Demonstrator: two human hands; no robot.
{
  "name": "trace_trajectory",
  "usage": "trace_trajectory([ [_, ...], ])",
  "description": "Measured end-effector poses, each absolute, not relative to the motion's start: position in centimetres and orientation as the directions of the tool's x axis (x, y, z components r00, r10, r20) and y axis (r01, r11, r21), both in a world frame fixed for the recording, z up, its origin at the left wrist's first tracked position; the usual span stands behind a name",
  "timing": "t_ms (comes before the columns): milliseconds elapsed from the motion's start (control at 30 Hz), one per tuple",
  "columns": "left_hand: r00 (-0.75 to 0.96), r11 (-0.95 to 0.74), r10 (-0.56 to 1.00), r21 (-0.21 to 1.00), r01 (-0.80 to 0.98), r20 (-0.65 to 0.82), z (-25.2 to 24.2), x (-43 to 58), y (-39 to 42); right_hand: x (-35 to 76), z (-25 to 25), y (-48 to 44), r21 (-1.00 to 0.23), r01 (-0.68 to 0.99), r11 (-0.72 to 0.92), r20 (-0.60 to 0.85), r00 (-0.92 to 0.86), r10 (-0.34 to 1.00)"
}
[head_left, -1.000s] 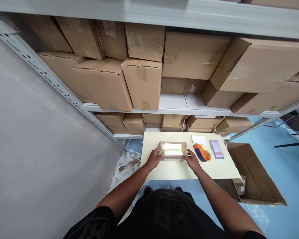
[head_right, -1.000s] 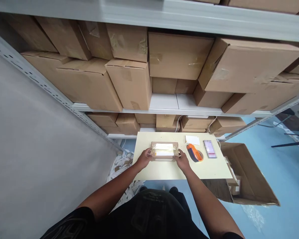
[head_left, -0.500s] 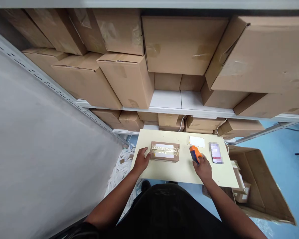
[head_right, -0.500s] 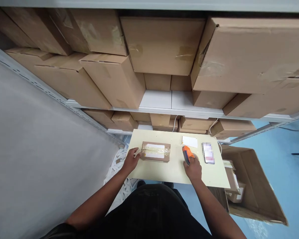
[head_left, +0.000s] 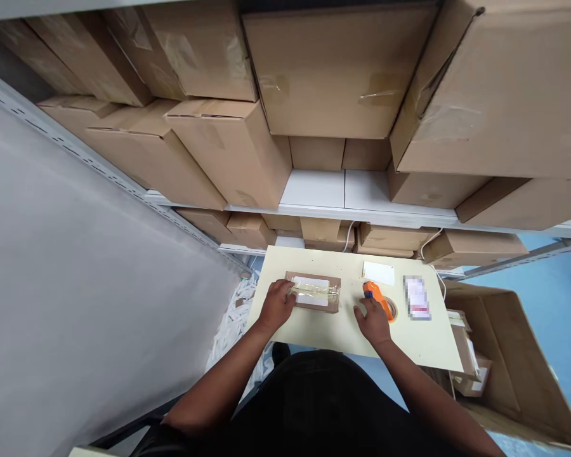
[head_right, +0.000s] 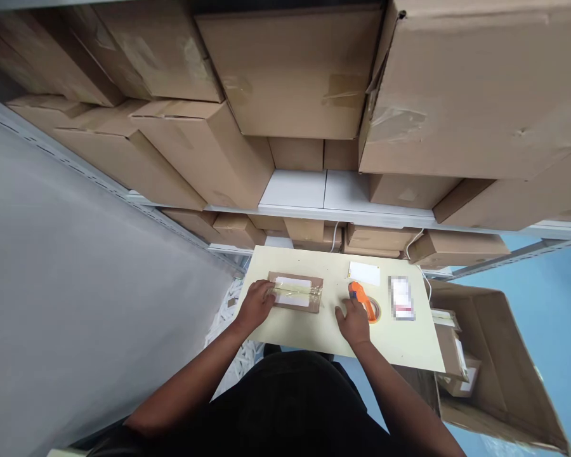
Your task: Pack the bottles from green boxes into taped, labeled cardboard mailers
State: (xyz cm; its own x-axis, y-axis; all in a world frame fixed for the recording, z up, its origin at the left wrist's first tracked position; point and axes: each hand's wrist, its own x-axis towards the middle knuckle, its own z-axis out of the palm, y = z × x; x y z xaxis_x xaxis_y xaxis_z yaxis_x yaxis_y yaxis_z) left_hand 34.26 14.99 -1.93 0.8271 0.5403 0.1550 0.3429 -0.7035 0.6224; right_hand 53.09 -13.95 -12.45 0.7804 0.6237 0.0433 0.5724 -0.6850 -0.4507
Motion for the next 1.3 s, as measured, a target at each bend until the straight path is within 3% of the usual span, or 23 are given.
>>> trace_trajectory([
  [133, 0.937, -0.785, 0.331, 0.583, 0.209, 0.110, -0.7, 38.2, 14.1, 53.4, -12.7, -13.5, -0.522, 0.463, -0.717, 0.031, 0.850, 0.527],
  [267, 0.997, -0.861, -0.007, 0.507, 0.034, -0.079, -0.4, 46.6, 11.5, 53.4, -12.6, -14.6, -0.592, 0.428, -0.683, 0.054, 0.866, 0.496],
  [367, 0.960, -0.902, -0.131, 0.431, -0.013, -0.246, -1.4, 54.2, 8.6, 52.3, -12.3, -16.2, -0.660, 0.398, -0.637, 0.054, 0.871, 0.489],
  [533, 0.901, -0.931, -0.182, 0.364, -0.029, -0.394, -5.6, 64.4, 3.6, 50.1, -11.0, -19.2, -0.726, 0.299, -0.619, -0.015, 0.894, 0.449],
  [800, 0.898, -0.950, -0.170, 0.310, -0.040, -0.406, -11.9, 69.3, -0.4, 51.2, -9.9, -23.4, -0.749, 0.164, -0.642, -0.148, 0.903, 0.402],
  [1300, 0.891, -0.910, -0.193, 0.416, -0.005, -0.412, -13.5, 70.2, 1.3, 55.6, -10.3, -23.2, -0.797, 0.087, -0.598, -0.182, 0.909, 0.376],
])
